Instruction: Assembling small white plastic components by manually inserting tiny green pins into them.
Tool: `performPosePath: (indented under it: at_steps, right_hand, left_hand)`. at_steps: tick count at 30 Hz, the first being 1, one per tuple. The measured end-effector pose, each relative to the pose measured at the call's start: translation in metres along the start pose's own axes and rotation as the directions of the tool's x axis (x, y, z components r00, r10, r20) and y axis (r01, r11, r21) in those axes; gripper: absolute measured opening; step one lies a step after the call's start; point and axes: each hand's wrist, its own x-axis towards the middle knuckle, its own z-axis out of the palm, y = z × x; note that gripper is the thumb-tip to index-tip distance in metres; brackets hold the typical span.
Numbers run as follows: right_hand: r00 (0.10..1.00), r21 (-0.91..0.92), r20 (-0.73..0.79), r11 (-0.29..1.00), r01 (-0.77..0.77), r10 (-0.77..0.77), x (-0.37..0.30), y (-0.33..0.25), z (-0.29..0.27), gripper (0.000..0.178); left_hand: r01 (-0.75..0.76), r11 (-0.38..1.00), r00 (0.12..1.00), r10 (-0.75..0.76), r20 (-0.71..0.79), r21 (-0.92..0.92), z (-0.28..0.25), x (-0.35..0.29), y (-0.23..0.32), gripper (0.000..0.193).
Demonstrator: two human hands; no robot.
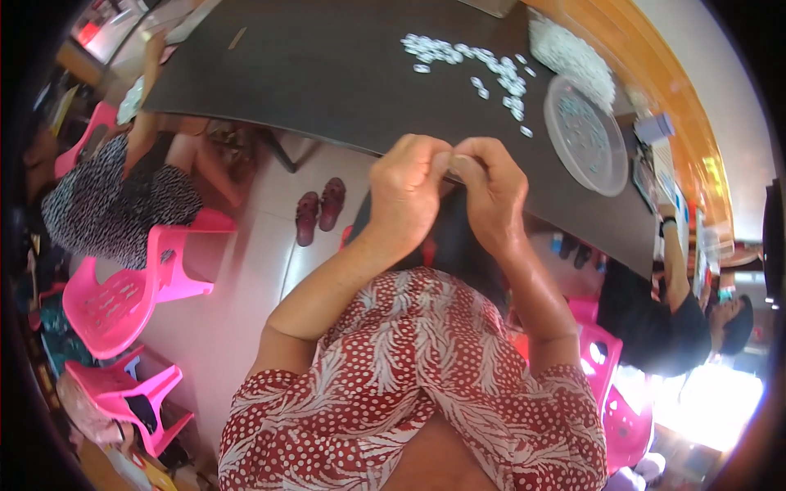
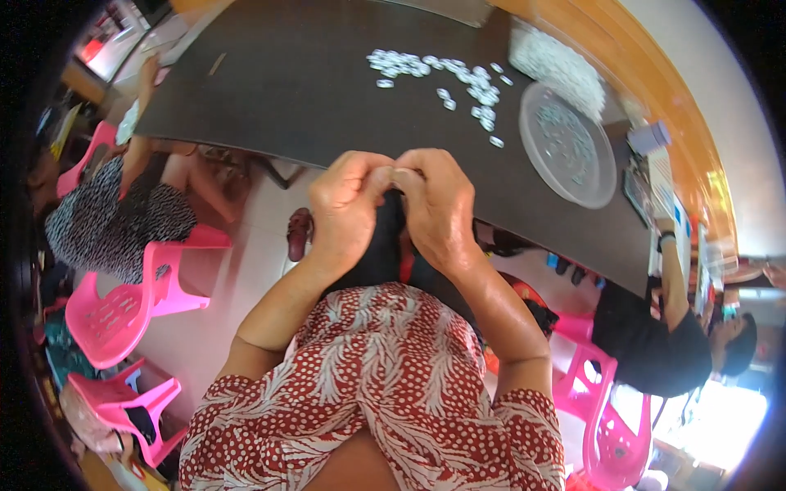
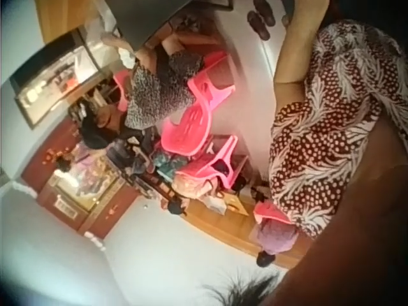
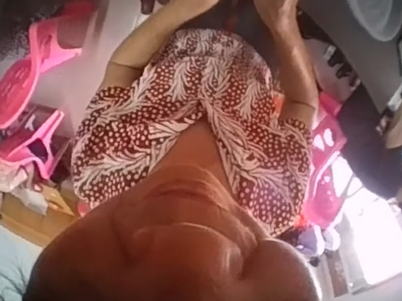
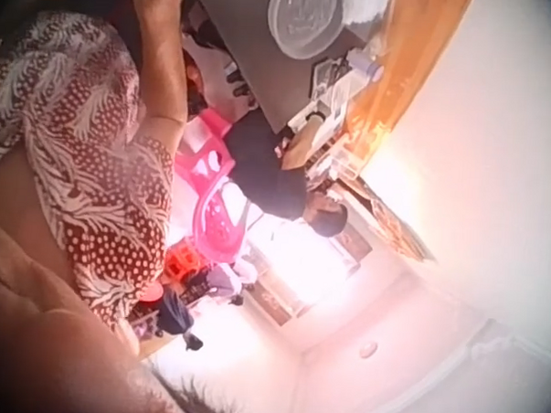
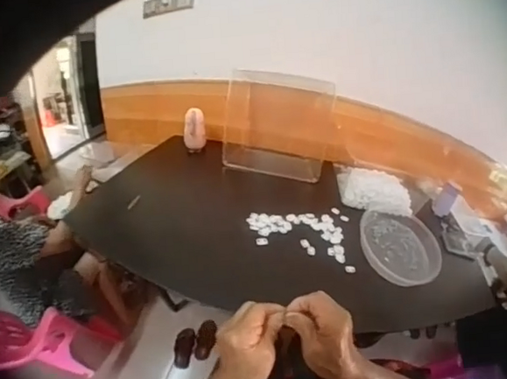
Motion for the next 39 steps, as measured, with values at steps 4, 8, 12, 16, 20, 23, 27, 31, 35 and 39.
performPosePath:
  at_steps: [4, 8, 12, 16, 20, 23, 27, 31, 35, 39]
  right_hand:
    - [0.999, -0.017, 0.011, 0.999, -0.038, 0.038, 0.000, -0.006, 0.004, 0.004]
    - [0.997, 0.031, 0.053, 0.998, -0.060, 0.058, -0.001, -0.007, 0.004, 0.002]
    - [0.996, 0.063, 0.063, 0.996, -0.070, 0.066, 0.000, -0.013, 0.007, 0.002]
    - [0.966, 0.135, 0.098, 0.958, -0.252, 0.240, 0.001, -0.026, 0.009, 0.004]
    - [0.984, 0.114, 0.102, 0.981, -0.160, 0.148, -0.001, -0.021, 0.012, 0.004]
    - [0.995, 0.077, 0.094, 0.997, -0.017, 0.010, 0.001, -0.015, 0.014, 0.004]
    - [0.997, 0.030, 0.077, 0.999, 0.028, -0.031, 0.004, -0.016, 0.017, 0.004]
    - [0.997, 0.048, 0.079, 0.999, -0.023, 0.019, 0.007, -0.021, 0.020, 0.005]
    - [0.994, 0.033, 0.111, 0.999, 0.012, -0.016, 0.009, -0.017, 0.021, 0.006]
    - [0.994, 0.015, 0.106, 1.000, 0.017, -0.018, 0.010, -0.022, 0.021, 0.007]
  left_hand:
    - [-0.008, 0.998, 0.999, 0.005, -0.047, -0.062, 0.001, 0.001, 0.004, 0.002]
    - [-0.071, 0.995, 0.994, 0.065, -0.089, -0.075, 0.000, -0.003, 0.007, 0.003]
    - [-0.073, 0.994, 0.994, 0.066, -0.092, -0.079, -0.004, -0.004, 0.003, 0.003]
    - [-0.052, 0.993, 0.991, 0.038, -0.132, -0.108, -0.009, -0.009, 0.006, 0.006]
    - [-0.104, 0.993, 0.987, 0.095, -0.133, -0.060, -0.014, -0.013, 0.003, 0.013]
    - [-0.171, 0.985, 0.970, 0.174, -0.170, 0.032, -0.014, -0.014, 0.005, 0.017]
    - [-0.247, 0.960, 0.933, 0.272, -0.237, 0.129, -0.012, -0.011, 0.008, 0.020]
    - [-0.227, 0.962, 0.932, 0.259, -0.253, 0.149, -0.014, -0.008, 0.008, 0.020]
    - [-0.158, 0.984, 0.955, 0.173, -0.241, 0.080, -0.015, -0.010, 0.008, 0.018]
    - [-0.183, 0.979, 0.943, 0.201, -0.265, 0.088, -0.016, -0.007, 0.012, 0.013]
